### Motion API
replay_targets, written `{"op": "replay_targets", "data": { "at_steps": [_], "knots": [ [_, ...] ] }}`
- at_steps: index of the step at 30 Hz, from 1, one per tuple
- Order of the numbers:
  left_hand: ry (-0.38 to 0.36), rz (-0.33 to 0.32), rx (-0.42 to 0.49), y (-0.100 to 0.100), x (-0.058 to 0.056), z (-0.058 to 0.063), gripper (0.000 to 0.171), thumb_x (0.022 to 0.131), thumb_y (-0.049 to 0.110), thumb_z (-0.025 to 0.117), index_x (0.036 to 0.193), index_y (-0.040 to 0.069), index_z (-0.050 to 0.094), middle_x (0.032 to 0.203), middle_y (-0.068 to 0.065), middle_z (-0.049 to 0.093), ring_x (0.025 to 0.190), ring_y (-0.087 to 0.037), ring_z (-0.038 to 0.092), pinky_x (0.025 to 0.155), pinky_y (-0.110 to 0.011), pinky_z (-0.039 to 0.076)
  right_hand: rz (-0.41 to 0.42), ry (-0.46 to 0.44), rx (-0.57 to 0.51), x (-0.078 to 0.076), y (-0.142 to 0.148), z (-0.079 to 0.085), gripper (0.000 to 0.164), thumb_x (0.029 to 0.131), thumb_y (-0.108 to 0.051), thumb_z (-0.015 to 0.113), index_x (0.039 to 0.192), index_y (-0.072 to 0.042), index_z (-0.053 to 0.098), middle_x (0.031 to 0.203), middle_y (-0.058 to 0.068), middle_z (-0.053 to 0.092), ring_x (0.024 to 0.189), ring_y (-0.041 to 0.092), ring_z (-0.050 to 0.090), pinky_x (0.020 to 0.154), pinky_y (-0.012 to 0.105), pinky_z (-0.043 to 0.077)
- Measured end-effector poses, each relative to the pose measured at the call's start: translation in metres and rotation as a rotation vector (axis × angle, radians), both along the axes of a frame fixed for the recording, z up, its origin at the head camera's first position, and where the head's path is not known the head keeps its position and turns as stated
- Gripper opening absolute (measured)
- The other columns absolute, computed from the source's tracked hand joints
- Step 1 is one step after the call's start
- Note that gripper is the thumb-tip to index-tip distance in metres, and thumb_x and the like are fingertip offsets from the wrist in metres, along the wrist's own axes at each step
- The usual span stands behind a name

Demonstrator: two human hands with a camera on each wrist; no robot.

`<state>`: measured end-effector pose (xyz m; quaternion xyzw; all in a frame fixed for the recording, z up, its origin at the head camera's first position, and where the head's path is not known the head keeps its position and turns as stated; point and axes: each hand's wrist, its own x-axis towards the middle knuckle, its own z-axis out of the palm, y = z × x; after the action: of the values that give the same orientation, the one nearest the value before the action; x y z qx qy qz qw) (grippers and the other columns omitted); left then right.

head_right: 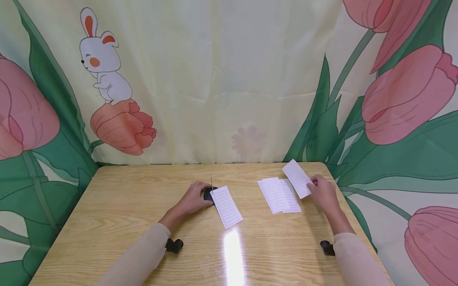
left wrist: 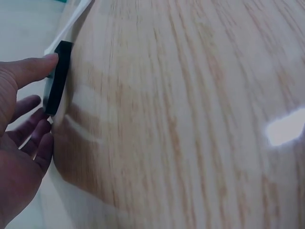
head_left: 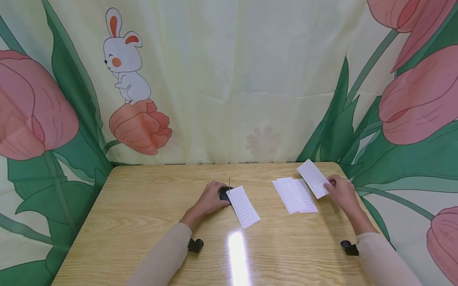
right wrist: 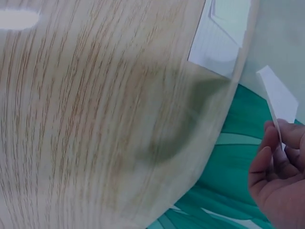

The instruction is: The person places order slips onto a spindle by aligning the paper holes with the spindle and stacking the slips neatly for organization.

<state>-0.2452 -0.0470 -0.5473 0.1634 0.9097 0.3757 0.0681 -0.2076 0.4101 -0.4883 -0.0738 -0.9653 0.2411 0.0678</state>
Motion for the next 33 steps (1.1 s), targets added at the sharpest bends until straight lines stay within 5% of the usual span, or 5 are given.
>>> {"op": "replay_targets", "data": {
  "at_steps": [8,21,33],
  "knots": [
    [-0.026,0.012,0.035,-0.002,-0.001,0.007,0.062,0.086,0.024,0.085,0.14,0.006,0.06,0.135,-0.012,0.058,0.116,-0.027,0.055,0.101,-0.046,0.048,0.026,0.024,-0.02,0.006,-0.013,0.013,0.023,0.103,-0.011,0.061,0.116,0.009,0.061,0.098,0.023,0.065,0.084,0.03,0.057,0.071,0.035,0.049],
    [-0.021,0.037,0.129,-0.01,-0.001,0.031,0.061,0.091,0.027,0.081,0.144,0.008,0.058,0.136,-0.01,0.058,0.124,-0.032,0.057,0.099,-0.049,0.051,0.071,0.065,-0.017,0.009,-0.033,0.035,0.023,0.102,-0.012,0.065,0.115,0.007,0.063,0.099,0.023,0.068,0.083,0.03,0.06,0.071,0.035,0.052],
    [0.034,0.021,0.193,-0.013,-0.002,0.059,0.056,0.093,0.03,0.079,0.142,0.013,0.06,0.136,-0.012,0.061,0.125,-0.035,0.057,0.101,-0.051,0.051,0.161,0.167,-0.023,0.012,-0.057,0.054,0.021,0.099,-0.009,0.07,0.113,0.006,0.066,0.095,0.021,0.07,0.079,0.026,0.06,0.061,0.018,0.047]
  ]
}}
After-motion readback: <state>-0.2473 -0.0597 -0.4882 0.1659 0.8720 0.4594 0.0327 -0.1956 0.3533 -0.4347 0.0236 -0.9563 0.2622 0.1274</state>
